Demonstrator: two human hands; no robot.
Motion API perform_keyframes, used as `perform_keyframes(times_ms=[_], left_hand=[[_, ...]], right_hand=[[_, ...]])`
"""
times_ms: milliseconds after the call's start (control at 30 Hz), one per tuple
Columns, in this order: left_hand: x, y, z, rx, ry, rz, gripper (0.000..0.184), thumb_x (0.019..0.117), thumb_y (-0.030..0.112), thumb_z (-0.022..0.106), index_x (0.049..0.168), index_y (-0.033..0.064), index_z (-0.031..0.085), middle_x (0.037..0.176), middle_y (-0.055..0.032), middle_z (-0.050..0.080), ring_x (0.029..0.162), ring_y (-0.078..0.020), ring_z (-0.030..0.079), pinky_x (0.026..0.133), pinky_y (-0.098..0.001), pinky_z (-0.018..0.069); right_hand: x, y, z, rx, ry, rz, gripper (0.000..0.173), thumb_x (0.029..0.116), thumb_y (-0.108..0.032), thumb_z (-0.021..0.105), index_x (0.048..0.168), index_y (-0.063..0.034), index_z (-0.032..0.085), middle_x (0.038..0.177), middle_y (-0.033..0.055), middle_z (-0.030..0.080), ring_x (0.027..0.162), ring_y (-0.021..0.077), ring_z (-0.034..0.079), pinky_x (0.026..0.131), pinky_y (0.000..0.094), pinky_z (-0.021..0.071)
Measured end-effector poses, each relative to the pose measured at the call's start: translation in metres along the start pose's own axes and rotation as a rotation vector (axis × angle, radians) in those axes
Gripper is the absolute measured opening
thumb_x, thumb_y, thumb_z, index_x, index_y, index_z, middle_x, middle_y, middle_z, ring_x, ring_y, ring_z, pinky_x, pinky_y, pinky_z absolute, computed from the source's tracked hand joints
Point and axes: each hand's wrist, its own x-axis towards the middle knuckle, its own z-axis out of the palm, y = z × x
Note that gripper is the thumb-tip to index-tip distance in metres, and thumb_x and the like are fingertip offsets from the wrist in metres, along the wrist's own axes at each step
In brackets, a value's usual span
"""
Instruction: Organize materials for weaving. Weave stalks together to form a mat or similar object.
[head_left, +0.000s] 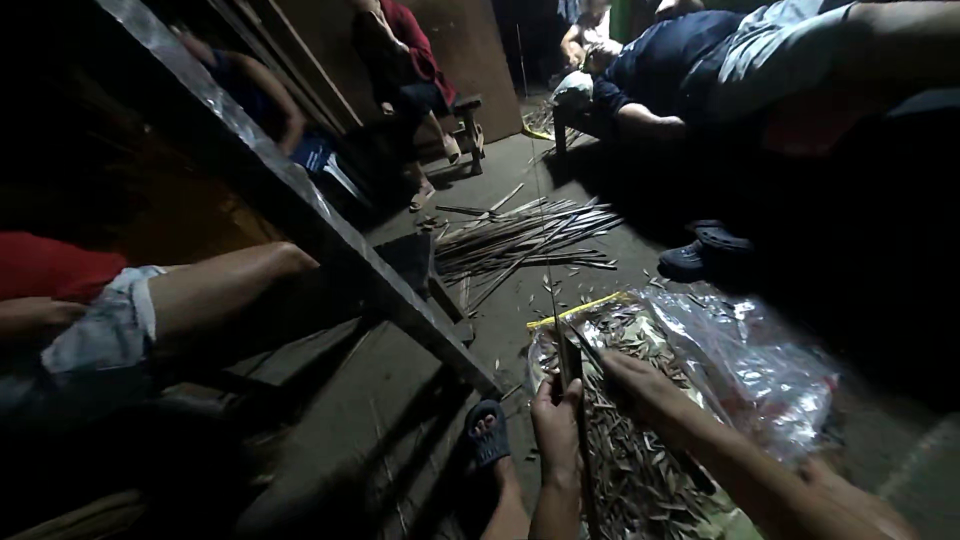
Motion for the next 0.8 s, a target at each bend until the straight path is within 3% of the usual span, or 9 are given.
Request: perform_keyframes(times_ms=[100, 267, 467, 567, 633, 700, 767, 800], left_hand=[[-0.002, -0.005, 0.005, 0.044, -0.025, 0.022, 0.016, 0.0939, -0.005, 0.066, 0.109, -0.0063, 0.061, 0.085, -0.0071, 0.065, 0.065, -0.0053, 0.062, 0.059, -0.0191, 0.0532], [-0.007, -0.009, 0.01, 0.053, -0.082, 0.018, 0.017, 0.0901, -0.012, 0.062, 0.106, -0.0061, 0.062, 0.085, -0.0072, 0.066, 0.067, -0.0068, 0.064, 0.061, -0.021, 0.0553], [-0.006, -0.002, 0.008, 0.003, -0.117, -0.135, 0.011, 0.0936, -0.01, 0.061, 0.103, -0.0043, 0.061, 0.08, -0.0071, 0.065, 0.059, -0.0083, 0.061, 0.054, -0.0212, 0.0529], [-0.006, 0.0, 0.006, -0.024, -0.135, -0.183, 0.011, 0.0948, -0.011, 0.059, 0.104, -0.0042, 0.062, 0.08, -0.0073, 0.066, 0.059, -0.0085, 0.062, 0.053, -0.0211, 0.0531], [-0.008, 0.002, 0.005, -0.029, -0.144, -0.198, 0.014, 0.0948, -0.012, 0.058, 0.107, -0.0049, 0.061, 0.08, -0.0071, 0.066, 0.058, -0.0078, 0.061, 0.052, -0.0206, 0.0523], [-0.01, 0.005, 0.004, -0.048, -0.149, -0.228, 0.014, 0.0956, -0.013, 0.056, 0.107, -0.005, 0.06, 0.079, -0.0072, 0.066, 0.056, -0.0076, 0.061, 0.05, -0.0197, 0.0517], [-0.012, 0.01, 0.003, -0.08, -0.163, -0.264, 0.012, 0.097, -0.011, 0.055, 0.106, -0.0043, 0.059, 0.075, -0.0064, 0.064, 0.053, -0.0065, 0.06, 0.047, -0.0179, 0.0506], [-0.012, 0.012, 0.003, -0.09, -0.165, -0.278, 0.01, 0.0976, -0.009, 0.057, 0.106, -0.0045, 0.059, 0.074, -0.0067, 0.065, 0.052, -0.0064, 0.059, 0.047, -0.0176, 0.05]], right_hand=[[0.0, 0.016, 0.0, 0.07, -0.014, 0.013, 0.043, 0.1118, -0.025, 0.032, 0.149, -0.0067, 0.044, 0.072, -0.0051, 0.046, 0.051, 0.0034, 0.04, 0.046, 0.0203, 0.0362], [0.007, 0.034, -0.012, 0.098, -0.079, -0.022, 0.032, 0.1105, -0.025, 0.032, 0.131, -0.0112, 0.052, 0.067, -0.0068, 0.043, 0.048, 0.0023, 0.038, 0.044, 0.019, 0.0338], [0.007, 0.045, -0.026, -0.04, -0.114, -0.139, 0.041, 0.1086, -0.021, 0.035, 0.143, -0.0046, 0.05, 0.073, -0.0075, 0.046, 0.054, 0.0007, 0.041, 0.049, 0.0188, 0.0367], [0.007, 0.05, -0.029, -0.207, -0.11, -0.248, 0.045, 0.1091, -0.023, 0.037, 0.147, -0.002, 0.047, 0.085, -0.002, 0.054, 0.064, 0.0006, 0.044, 0.06, 0.0195, 0.0404], [0.006, 0.049, -0.031, -0.317, -0.11, -0.267, 0.048, 0.11, -0.025, 0.037, 0.151, -0.0024, 0.045, 0.108, 0.009, 0.064, 0.077, 0.0048, 0.052, 0.074, 0.0244, 0.0464], [0.006, 0.05, -0.031, -0.398, -0.103, -0.266, 0.05, 0.1102, -0.028, 0.036, 0.153, -0.0043, 0.043, 0.117, 0.0129, 0.065, 0.085, 0.0095, 0.056, 0.08, 0.0298, 0.0475], [0.004, 0.048, -0.033, -0.488, -0.085, -0.256, 0.049, 0.1104, -0.028, 0.037, 0.154, -0.0064, 0.045, 0.135, 0.0172, 0.063, 0.112, 0.0211, 0.063, 0.099, 0.0424, 0.0477], [0.004, 0.047, -0.034, -0.53, -0.074, -0.263, 0.048, 0.1105, -0.027, 0.037, 0.153, -0.0061, 0.045, 0.139, 0.0196, 0.061, 0.122, 0.0281, 0.062, 0.106, 0.0491, 0.0449]])
